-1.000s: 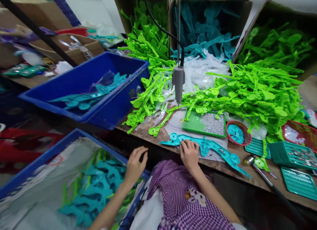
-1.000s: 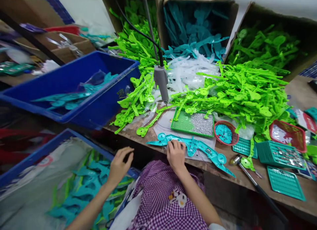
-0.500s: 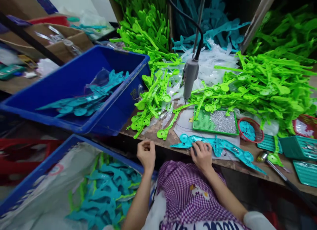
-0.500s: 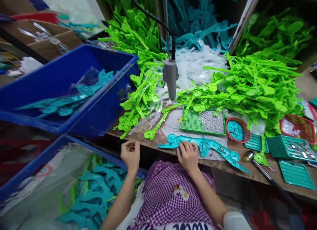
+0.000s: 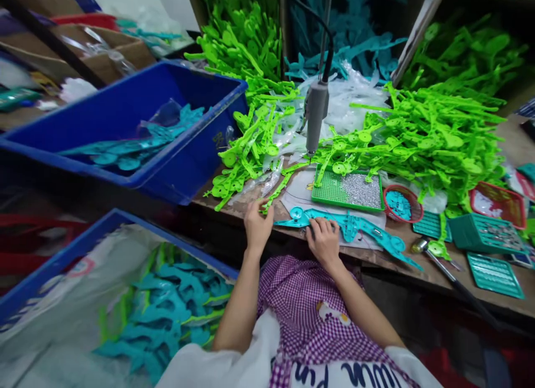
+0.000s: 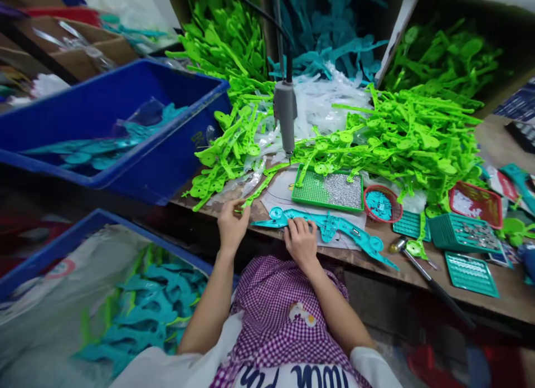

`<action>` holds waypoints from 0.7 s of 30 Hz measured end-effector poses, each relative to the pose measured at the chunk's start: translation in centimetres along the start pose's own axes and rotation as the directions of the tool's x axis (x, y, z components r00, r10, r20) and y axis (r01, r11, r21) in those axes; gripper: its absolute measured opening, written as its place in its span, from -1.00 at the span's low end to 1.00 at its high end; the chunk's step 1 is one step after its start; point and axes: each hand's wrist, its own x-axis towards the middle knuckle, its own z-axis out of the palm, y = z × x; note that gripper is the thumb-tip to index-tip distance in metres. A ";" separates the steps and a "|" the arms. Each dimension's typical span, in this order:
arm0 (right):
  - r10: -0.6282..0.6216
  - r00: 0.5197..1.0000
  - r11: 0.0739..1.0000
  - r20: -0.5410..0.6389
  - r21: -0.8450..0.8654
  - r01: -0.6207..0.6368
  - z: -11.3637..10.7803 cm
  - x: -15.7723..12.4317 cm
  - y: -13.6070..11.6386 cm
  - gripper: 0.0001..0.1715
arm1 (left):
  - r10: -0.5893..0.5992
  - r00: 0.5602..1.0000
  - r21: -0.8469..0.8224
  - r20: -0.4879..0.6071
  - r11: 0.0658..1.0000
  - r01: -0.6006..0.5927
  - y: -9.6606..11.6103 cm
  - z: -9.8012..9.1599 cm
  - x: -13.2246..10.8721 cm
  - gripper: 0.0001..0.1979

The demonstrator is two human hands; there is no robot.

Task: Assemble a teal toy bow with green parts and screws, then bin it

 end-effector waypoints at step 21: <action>0.017 0.998 1.000 -0.058 -0.006 -0.017 0.1 0.2 -0.5 -0.82 | 0.241 0.916 0.352 0.319 0.868 -0.351 1.1 1.0 10.4 -0.70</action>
